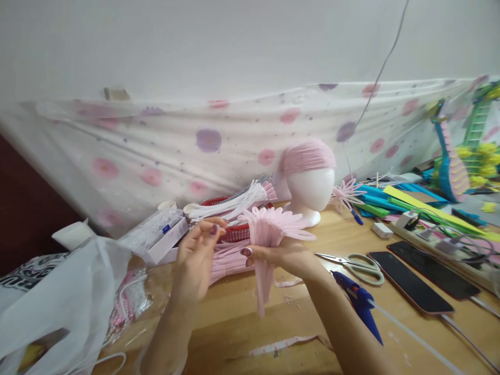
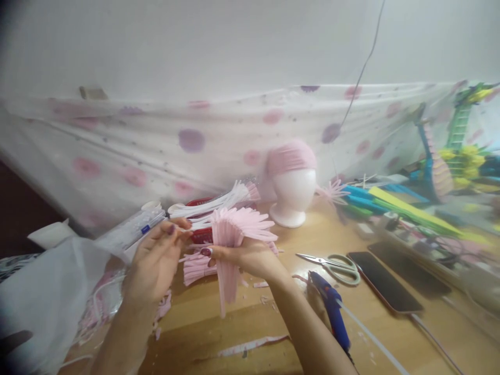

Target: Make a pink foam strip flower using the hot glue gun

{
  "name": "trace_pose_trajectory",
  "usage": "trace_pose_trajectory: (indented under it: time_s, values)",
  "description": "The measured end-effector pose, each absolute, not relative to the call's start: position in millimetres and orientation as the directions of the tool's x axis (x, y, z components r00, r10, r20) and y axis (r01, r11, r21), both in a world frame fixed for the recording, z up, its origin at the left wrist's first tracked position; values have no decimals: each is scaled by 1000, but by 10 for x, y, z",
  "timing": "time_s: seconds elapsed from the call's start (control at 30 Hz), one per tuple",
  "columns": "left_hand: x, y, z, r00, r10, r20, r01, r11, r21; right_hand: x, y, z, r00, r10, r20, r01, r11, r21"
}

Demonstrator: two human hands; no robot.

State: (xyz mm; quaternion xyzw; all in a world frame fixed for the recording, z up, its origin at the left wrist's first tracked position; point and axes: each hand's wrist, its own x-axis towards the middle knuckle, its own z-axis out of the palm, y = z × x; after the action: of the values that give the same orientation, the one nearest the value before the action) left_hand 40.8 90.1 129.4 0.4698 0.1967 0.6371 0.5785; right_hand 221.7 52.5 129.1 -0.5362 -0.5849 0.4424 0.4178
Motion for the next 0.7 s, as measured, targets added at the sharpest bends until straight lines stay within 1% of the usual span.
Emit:
trace_pose_trajectory:
  time_s: [0.07,0.1,0.13,0.17,0.2,0.23,0.3,0.37,0.4,0.47,0.5,0.53,0.57,0.63,0.67,0.7]
  values:
    - [327,882,1380,43,902,430,-636,-307,708,2237,533,1276,-78,997,19,289,41,-957]
    - [273,859,1428,55,897,438,-686,-285,669,2246,538,1267,-82,996,22,294,46,-955]
    - [214,832,1475,107,896,430,-735,-220,641,2253,544,1260,-86,996,27,294,52,-954]
    - [152,807,1516,184,896,404,-780,-117,615,2259,548,1255,-88,996,32,292,56,-955]
    - [91,787,1548,267,880,392,-795,-28,606,2264,551,1253,-89,995,32,290,57,-955]
    - [36,780,1568,325,854,406,-790,9,614,2266,553,1255,-87,996,30,291,54,-955]
    - [-43,811,1568,379,812,444,-740,-23,672,2266,551,1269,-68,998,6,297,26,-955]
    - [-70,891,1525,341,815,469,-637,-167,753,2257,545,1288,-18,999,-29,300,-22,-954]
    - [-63,934,1497,277,838,471,-554,-262,790,2249,543,1296,15,999,-39,300,-41,-953]
    - [-14,982,1442,62,854,516,-313,-474,823,2224,542,1301,80,997,-22,296,-45,-954]
    - [24,976,1420,0,842,540,-178,-532,828,2210,545,1298,101,995,9,292,-21,-956]
    - [68,947,1402,-1,820,573,-75,-572,817,2196,550,1290,110,993,42,295,8,-956]
    - [118,901,1389,46,794,606,7,-607,795,2183,556,1280,102,993,66,305,32,-952]
    - [226,780,1370,217,740,636,140,-669,730,2165,567,1253,76,992,97,360,63,-931]
    - [282,723,1363,281,716,639,215,-696,685,2161,570,1238,63,991,118,404,83,-911]
    - [335,675,1356,304,703,643,280,-711,645,2160,571,1224,45,988,147,451,112,-886]
